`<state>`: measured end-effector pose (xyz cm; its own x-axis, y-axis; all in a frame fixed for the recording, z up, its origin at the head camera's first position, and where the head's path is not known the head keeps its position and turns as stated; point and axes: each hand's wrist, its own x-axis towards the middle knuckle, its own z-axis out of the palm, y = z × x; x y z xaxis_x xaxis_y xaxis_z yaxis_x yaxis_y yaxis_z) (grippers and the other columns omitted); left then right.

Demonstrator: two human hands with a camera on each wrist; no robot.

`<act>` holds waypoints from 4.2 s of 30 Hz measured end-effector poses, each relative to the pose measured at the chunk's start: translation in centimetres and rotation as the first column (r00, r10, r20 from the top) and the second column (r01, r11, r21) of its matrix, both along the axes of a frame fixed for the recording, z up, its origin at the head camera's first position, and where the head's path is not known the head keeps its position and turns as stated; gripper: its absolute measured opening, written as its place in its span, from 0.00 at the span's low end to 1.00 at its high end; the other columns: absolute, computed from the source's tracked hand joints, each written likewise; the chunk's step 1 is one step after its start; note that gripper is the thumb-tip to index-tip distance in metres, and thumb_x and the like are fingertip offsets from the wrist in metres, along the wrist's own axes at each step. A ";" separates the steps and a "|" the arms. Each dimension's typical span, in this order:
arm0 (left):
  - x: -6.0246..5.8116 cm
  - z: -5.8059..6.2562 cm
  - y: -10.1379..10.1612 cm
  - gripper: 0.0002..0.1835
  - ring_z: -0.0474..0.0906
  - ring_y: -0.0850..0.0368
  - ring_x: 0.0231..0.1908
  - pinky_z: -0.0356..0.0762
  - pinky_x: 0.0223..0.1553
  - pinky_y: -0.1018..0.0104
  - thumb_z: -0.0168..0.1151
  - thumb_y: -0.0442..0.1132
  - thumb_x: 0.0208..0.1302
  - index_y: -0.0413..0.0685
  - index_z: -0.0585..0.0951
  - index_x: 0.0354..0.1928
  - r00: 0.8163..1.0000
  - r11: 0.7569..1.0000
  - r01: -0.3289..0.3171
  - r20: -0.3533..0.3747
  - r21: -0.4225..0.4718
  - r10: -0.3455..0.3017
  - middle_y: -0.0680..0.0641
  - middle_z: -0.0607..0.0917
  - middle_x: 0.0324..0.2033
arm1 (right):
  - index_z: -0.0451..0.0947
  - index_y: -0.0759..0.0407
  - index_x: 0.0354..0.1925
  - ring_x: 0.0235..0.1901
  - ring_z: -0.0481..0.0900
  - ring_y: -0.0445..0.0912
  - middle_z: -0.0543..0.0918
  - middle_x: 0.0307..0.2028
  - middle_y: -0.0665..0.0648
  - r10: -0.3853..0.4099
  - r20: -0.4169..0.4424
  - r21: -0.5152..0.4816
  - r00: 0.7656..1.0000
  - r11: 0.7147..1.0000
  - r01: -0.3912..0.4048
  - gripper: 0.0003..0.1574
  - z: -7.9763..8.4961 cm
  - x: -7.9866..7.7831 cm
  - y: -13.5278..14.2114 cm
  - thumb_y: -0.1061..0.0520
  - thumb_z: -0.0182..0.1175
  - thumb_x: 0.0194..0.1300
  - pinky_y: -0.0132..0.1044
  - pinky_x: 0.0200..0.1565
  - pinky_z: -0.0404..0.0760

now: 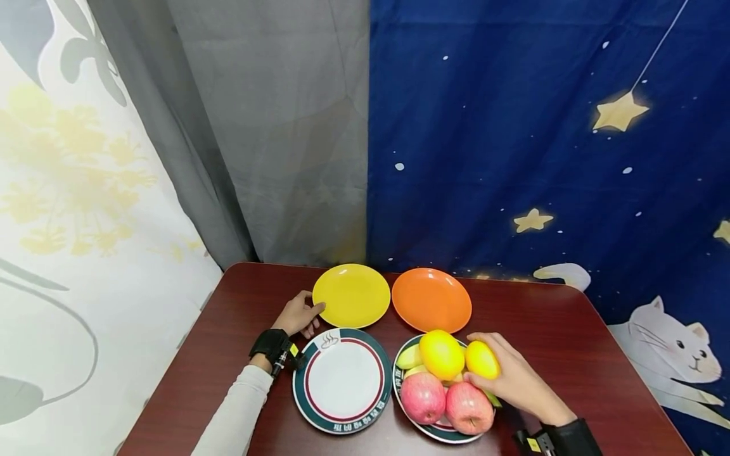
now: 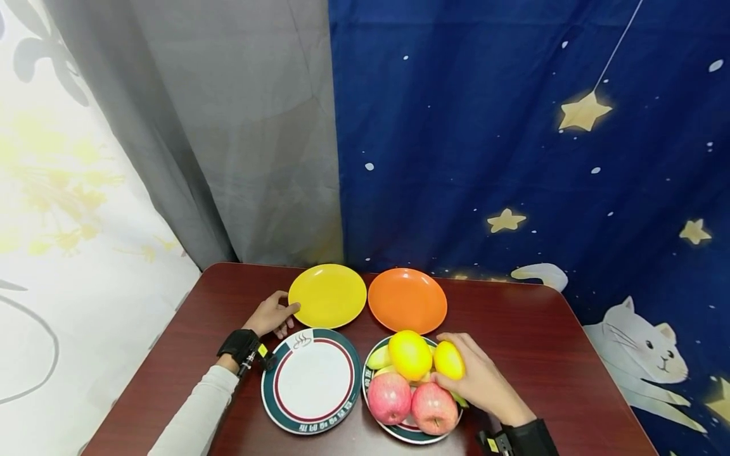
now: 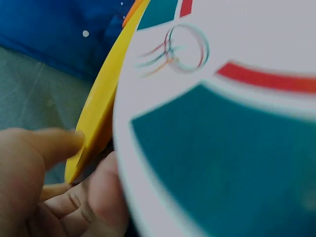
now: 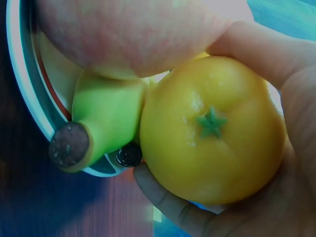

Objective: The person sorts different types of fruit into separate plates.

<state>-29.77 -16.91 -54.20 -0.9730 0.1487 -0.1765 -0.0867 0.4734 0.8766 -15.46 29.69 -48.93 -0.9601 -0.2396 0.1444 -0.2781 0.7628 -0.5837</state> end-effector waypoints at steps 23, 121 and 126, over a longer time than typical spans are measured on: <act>-1.0 -1.4 0.6 0.26 0.91 0.48 0.23 0.89 0.28 0.64 0.57 0.33 0.85 0.26 0.62 0.73 0.993 0.942 -0.110 0.077 0.317 0.090 0.37 0.90 0.28 | 0.79 0.56 0.66 0.47 0.79 0.50 0.81 0.59 0.56 0.072 -0.358 -0.030 0.931 0.996 -0.088 0.39 10.7 -6.9 -1.8 0.57 0.82 0.60 0.40 0.40 0.85; -0.3 -1.7 2.5 0.23 0.90 0.48 0.22 0.88 0.28 0.64 0.60 0.33 0.84 0.26 0.67 0.69 0.997 0.967 -0.078 0.047 0.242 0.068 0.39 0.89 0.26 | 0.80 0.51 0.70 0.52 0.77 0.44 0.80 0.59 0.49 0.395 -0.005 0.212 0.919 0.898 -0.385 0.37 2.5 -2.1 -5.2 0.40 0.73 0.68 0.49 0.54 0.85; -0.4 -1.9 2.5 0.24 0.90 0.47 0.22 0.89 0.28 0.63 0.60 0.34 0.84 0.25 0.67 0.70 0.997 0.967 -0.070 0.040 0.246 0.062 0.39 0.89 0.27 | 0.81 0.53 0.67 0.51 0.75 0.43 0.78 0.55 0.44 0.394 0.014 0.184 0.919 0.903 -0.389 0.36 2.3 -2.2 -5.0 0.41 0.74 0.66 0.46 0.52 0.84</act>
